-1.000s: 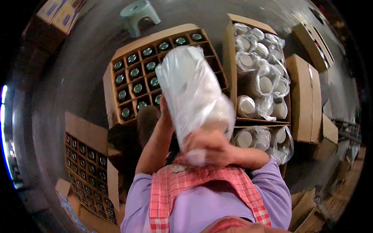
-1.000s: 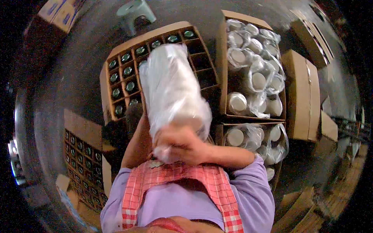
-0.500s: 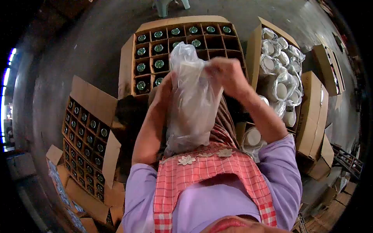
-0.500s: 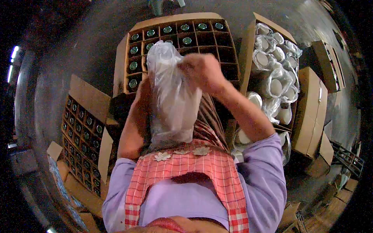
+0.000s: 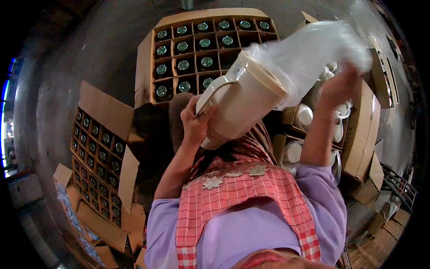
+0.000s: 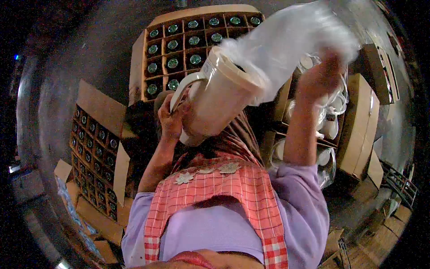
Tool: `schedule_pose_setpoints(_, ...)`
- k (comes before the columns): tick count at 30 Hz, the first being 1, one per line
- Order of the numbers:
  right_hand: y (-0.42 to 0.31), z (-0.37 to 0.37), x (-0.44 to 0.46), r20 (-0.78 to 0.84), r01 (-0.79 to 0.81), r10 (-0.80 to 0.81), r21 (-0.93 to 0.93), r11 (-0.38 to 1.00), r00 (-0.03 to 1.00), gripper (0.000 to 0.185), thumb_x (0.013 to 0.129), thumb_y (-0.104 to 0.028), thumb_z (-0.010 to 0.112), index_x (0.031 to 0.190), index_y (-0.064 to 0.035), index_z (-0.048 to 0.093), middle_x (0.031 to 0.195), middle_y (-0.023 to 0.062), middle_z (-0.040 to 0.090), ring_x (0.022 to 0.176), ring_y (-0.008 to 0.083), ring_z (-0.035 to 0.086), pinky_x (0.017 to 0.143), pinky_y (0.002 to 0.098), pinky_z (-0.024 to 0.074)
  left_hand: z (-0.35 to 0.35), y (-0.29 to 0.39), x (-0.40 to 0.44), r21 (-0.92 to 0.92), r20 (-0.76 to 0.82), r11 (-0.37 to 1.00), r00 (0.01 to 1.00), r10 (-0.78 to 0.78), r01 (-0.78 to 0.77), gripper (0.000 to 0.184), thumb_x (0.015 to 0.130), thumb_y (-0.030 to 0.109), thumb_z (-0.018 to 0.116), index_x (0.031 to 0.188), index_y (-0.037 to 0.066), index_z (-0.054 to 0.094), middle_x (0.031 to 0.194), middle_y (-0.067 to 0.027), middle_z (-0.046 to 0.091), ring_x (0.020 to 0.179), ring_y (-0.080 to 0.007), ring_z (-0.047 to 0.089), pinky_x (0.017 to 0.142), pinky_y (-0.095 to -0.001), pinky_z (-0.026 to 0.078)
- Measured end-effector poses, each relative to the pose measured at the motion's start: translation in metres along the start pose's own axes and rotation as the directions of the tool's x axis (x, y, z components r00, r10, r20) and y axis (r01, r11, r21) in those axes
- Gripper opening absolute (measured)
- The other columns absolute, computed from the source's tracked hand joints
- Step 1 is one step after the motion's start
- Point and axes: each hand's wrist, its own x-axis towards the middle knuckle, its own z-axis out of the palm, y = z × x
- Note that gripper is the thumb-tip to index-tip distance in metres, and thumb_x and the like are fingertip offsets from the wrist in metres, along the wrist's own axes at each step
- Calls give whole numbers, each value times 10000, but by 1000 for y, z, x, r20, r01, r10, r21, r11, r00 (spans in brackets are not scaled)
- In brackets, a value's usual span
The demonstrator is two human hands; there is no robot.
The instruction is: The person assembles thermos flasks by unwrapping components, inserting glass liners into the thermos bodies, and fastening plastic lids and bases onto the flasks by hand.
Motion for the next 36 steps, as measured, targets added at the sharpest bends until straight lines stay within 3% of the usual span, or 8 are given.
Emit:
schedule_pose_setpoints(2, 39, 46, -139, 531, 178, -327, 313, 933, 782, 193, 805, -61, 500, 979, -40, 580, 827, 146, 589, 834, 312, 574, 719, 375, 465, 0, 0, 6, -60, -46, 998, 999, -6, 3, 173, 815, 91, 615, 961, 2, 591, 909, -57, 634, 849, -118, 574, 754, -251, 445)
schedule_pose_setpoints(4, 60, 40, -267, 958, 131, -285, 279, 951, 28, 172, 801, -73, 514, 945, -29, 598, 820, 151, 605, 818, 294, 590, 709, 369, 471, 1, 0, 5, -72, -72, 996, 996, -58, 52, 100, 852, 84, 581, 868, -13, 596, 823, -52, 648, 767, -107, 576, 695, -258, 453)
schedule_pose_setpoints(7, 74, 3, -347, 841, 86, -152, 229, 970, -519, 154, 795, -92, 536, 894, -13, 624, 808, 158, 627, 792, 268, 613, 693, 361, 481, -2, -19, 2, 28, -21, 997, 997, -69, 69, 130, 858, 114, 583, 846, -13, 605, 816, -51, 644, 751, -112, 578, 686, -261, 454)
schedule_pose_setpoints(15, -34, -38, -43, 849, -823, -190, 526, 213, 494, 310, 801, -213, 606, 1022, 4, 607, 1006, 153, 614, 915, 272, 593, 789, 317, 458, 21, -10, 9, -79, -84, 981, 980, -181, 175, 149, 868, 114, 565, 915, -26, 587, 791, -59, 642, 756, -118, 586, 708, -241, 444)
schedule_pose_setpoints(18, -68, -25, -32, 799, -489, -401, 594, 639, 448, 358, 796, -274, 619, 1036, -8, 615, 982, 163, 601, 875, 270, 584, 755, 324, 463, 15, -4, -4, -168, 102, 978, 989, -110, 126, 497, 775, 152, 647, 1214, 16, 457, 1047, -114, 600, 933, -149, 560, 828, -279, 436)
schedule_pose_setpoints(24, -53, 0, -36, 850, -733, -179, 519, 440, 495, 278, 812, -239, 640, 948, 3, 654, 860, 83, 631, 805, 164, 570, 705, 282, 453, -21, -3, -37, 127, 332, 935, 873, -356, 332, 1170, 492, 270, 842, 1433, 125, 163, 1304, -128, 446, 1190, -253, 441, 988, -354, 332)
schedule_pose_setpoints(31, -73, 6, -6, 885, -868, 91, 422, 261, 457, 321, 846, -267, 608, 958, 31, 646, 823, 18, 620, 753, 101, 554, 664, 233, 444, 6, 12, -10, -154, 16, 906, 916, 401, -394, 1236, 485, 327, 869, 1431, 123, 102, 1444, -134, 228, 1314, -268, 266, 1059, -417, 241)
schedule_pose_setpoints(36, -110, 13, -19, 790, -789, 34, 606, 98, 612, 292, 822, -223, 630, 978, 24, 644, 914, 59, 609, 806, 127, 540, 687, 245, 440, -22, 27, 20, -100, -181, 932, 927, 328, -350, 617, 740, 273, 663, 1264, 87, 395, 1228, -118, 476, 1055, -263, 526, 843, -378, 480)
